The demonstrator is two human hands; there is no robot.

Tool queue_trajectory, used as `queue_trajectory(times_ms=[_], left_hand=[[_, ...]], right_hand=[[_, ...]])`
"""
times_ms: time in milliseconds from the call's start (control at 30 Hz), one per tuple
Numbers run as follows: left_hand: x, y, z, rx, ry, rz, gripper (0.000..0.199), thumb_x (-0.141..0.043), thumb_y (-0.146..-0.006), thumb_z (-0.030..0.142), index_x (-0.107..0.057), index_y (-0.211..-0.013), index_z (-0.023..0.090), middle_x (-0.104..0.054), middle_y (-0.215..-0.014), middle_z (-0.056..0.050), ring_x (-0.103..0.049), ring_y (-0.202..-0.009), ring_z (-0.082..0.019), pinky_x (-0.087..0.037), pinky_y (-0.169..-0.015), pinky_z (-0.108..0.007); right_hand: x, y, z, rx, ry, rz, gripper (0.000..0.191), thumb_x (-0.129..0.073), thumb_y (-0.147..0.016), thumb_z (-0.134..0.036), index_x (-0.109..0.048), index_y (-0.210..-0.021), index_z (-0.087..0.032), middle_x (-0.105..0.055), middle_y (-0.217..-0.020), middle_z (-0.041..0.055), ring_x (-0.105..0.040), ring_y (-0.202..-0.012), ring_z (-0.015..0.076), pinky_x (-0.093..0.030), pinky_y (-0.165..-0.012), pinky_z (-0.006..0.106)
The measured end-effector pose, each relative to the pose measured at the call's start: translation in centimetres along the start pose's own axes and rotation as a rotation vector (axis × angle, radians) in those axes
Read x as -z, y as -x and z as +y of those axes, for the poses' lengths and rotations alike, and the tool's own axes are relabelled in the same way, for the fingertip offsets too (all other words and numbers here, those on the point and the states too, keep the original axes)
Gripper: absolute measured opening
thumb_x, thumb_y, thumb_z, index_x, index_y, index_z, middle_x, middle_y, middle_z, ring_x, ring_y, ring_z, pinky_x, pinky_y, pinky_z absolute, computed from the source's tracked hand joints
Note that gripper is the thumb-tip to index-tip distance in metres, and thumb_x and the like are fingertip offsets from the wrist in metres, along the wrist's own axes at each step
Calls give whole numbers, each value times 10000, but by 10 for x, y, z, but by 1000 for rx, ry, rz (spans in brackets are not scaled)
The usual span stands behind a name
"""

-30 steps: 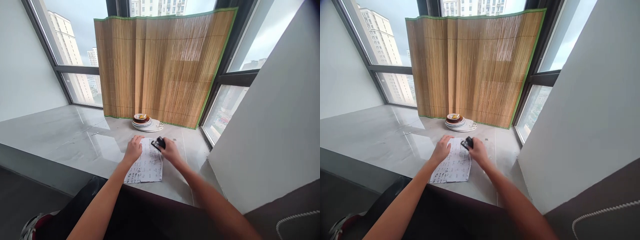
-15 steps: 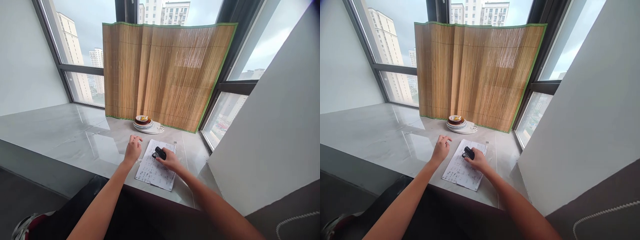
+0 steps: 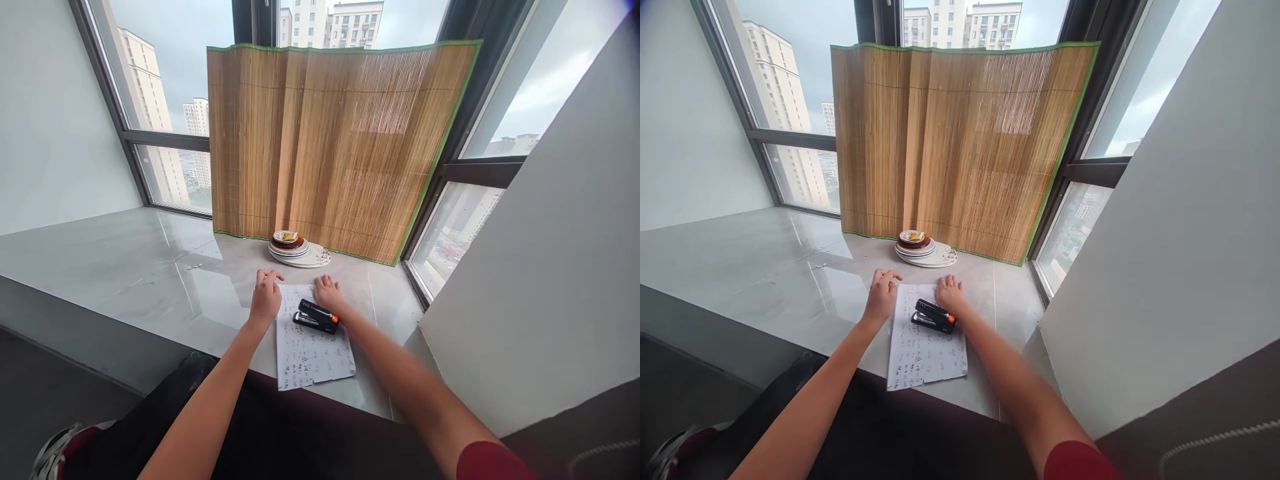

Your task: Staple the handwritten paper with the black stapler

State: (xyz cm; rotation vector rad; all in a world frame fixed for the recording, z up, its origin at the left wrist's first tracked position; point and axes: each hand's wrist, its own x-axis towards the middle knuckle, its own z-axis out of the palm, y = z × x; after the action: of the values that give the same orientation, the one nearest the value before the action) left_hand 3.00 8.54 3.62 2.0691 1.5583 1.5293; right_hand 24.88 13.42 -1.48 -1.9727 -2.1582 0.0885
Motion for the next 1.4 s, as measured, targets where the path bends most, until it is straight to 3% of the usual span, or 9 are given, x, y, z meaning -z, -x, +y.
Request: queue_trajectory(times_ms=[200,333,467,667,767,900,1133,1267,1400], left_hand=[[5,-3,-5,7,-44,36,352,-417,-821,-29,-649,-915,218,-515,-1041,-90,-617,-954,-253,-519,-875,-384],[13,-5,-8,44,-80,97,363,-396,-810,-44,-637,-898,213,-511,-1045,-93,-619,-931,-242,-520,-870,-374],[17,-7,-8,94,-90,156,356,-393,-824,-41,-628,-903,214,-516,-1040,-88,-620,-872,-228,-513,-876,-380],[16,-6,-12,118,-123,135,351,-400,-822,-41,-629,-891,216,-541,-1011,-82,-620,-932,-238,-502,-881,-370],[13,-3,-15,142,-135,47,344,-409,-819,-38,-632,-893,213,-573,-1000,-82,-634,-907,-229,-502,-837,-347],[7,2,-16,158,-122,-198,324,-405,-840,-15,-641,-872,205,-646,-980,-76,-655,-861,-214,-493,-761,-318],[-7,9,-11,-137,-26,-540,358,-432,-909,80,-693,-1099,235,-708,-1206,-65,-630,-1163,-233,-483,-1010,-372],[-7,16,-14,-221,-94,-735,421,-512,-883,96,-689,-1221,276,-648,-1385,-51,-572,-1301,-257,-412,-1122,-430],[-4,17,-17,-200,-91,-770,408,-568,-881,127,-698,-1227,301,-641,-1401,-47,-569,-1315,-252,-404,-1129,-418]], right_hand=[[-17,-26,-88,124,-91,-33,519,-255,-1065,-358,-358,-1540,-173,-227,-1679,191,-180,-1563,312,-133,-1166,754],[-17,-30,-106,188,-118,-31,561,-227,-1066,-352,-274,-1582,-137,-148,-1703,174,-93,-1585,292,-77,-1181,747],[-12,-21,-86,166,-69,-22,617,-209,-1065,-375,-193,-1616,-99,-84,-1708,179,-37,-1593,277,-44,-1197,719],[2,3,-21,104,36,-10,629,-222,-1068,-396,-192,-1629,-115,-103,-1704,170,-61,-1594,258,-69,-1212,684],[10,12,15,49,69,-13,611,-217,-1076,-387,-205,-1626,-123,-126,-1702,166,-73,-1593,246,-85,-1212,683],[16,19,48,8,75,-42,599,-222,-1084,-390,-218,-1620,-123,-155,-1697,178,-101,-1589,264,-124,-1203,693],[19,28,43,125,36,-33,541,-247,-1084,-358,-289,-1598,-194,-275,-1674,148,-198,-1565,271,-133,-1203,687],[35,35,36,148,28,75,459,-355,-1058,-295,-468,-1494,-210,-401,-1609,147,-298,-1516,273,-204,-1209,577],[60,57,32,177,-284,60,405,-341,-1067,-385,-684,-1120,-176,-713,-1116,119,-624,-1069,235,-454,-965,372]])
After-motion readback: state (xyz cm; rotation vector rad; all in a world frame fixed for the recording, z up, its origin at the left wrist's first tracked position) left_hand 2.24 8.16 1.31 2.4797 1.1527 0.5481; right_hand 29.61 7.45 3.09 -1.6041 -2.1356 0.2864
